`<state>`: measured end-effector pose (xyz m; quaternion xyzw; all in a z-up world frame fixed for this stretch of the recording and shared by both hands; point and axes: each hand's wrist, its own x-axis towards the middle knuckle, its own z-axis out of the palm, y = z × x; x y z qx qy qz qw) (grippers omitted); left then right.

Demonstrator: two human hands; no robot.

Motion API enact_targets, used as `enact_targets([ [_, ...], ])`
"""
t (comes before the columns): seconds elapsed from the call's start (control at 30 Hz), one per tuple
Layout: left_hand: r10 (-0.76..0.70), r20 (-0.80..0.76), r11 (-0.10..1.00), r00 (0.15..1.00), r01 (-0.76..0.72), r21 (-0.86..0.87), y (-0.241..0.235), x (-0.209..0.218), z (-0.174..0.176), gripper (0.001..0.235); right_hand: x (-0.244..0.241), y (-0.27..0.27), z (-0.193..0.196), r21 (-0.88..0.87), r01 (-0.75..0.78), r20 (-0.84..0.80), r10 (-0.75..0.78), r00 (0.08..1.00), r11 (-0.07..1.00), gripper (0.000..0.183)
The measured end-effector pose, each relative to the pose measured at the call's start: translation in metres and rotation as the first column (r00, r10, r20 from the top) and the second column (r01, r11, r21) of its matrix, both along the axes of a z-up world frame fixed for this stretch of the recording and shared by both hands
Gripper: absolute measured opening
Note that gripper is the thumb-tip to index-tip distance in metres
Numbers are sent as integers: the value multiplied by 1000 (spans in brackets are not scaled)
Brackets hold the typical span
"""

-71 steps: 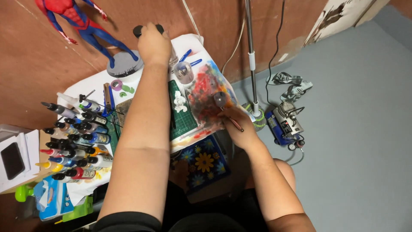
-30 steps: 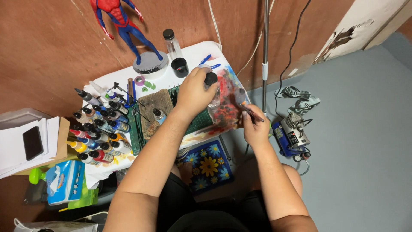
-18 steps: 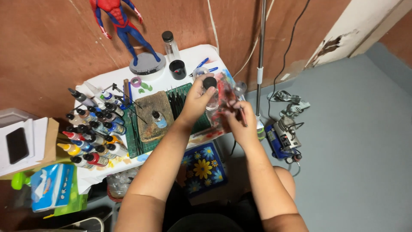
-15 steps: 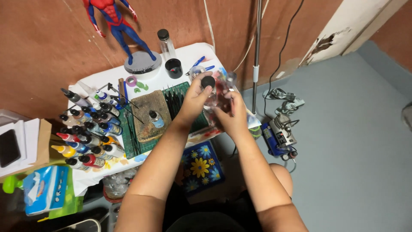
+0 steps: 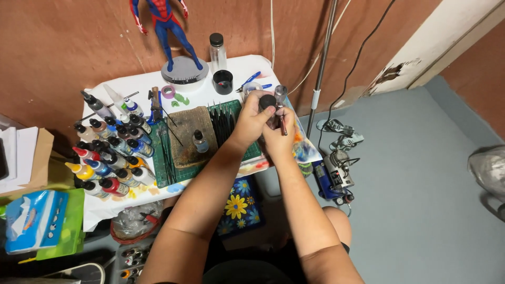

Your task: Using an airbrush to apply paint to a miniature figure on a workbench with various hobby supplies.

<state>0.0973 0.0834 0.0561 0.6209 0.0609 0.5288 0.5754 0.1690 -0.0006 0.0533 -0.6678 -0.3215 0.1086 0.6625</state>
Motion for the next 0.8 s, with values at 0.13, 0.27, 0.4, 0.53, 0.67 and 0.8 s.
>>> enact_targets([
  [0.13, 25, 40, 1000, 999, -24, -15, 3, 11, -16, 38, 1, 0, -5, 52, -2, 11, 1, 1000, 999, 48],
  [0.27, 158, -43, 986, 986, -156, 53, -2, 2, -11, 52, 2, 4, -5, 23, 35, 46, -36, 998, 999, 49],
  [0.4, 155, -17, 984, 988, -153, 89, -7, -1, -5, 33, 2, 4, -15, 24, 52, 64, -54, 996, 998, 49],
  [0.53, 251, 22, 968, 968, -251, 28, -11, 9, -11, 45, 0, 1, -8, 16, 48, 69, -49, 996, 999, 48],
  [0.67, 408, -157, 912, 900, -390, 130, -14, 5, -3, 52, 1, 3, -13, 46, 73, 73, -76, 994, 996, 44],
  [0.8, 420, -194, 908, 887, -408, 101, -14, 6, -6, 50, 1, 2, -19, 74, 56, 71, -61, 996, 996, 51],
])
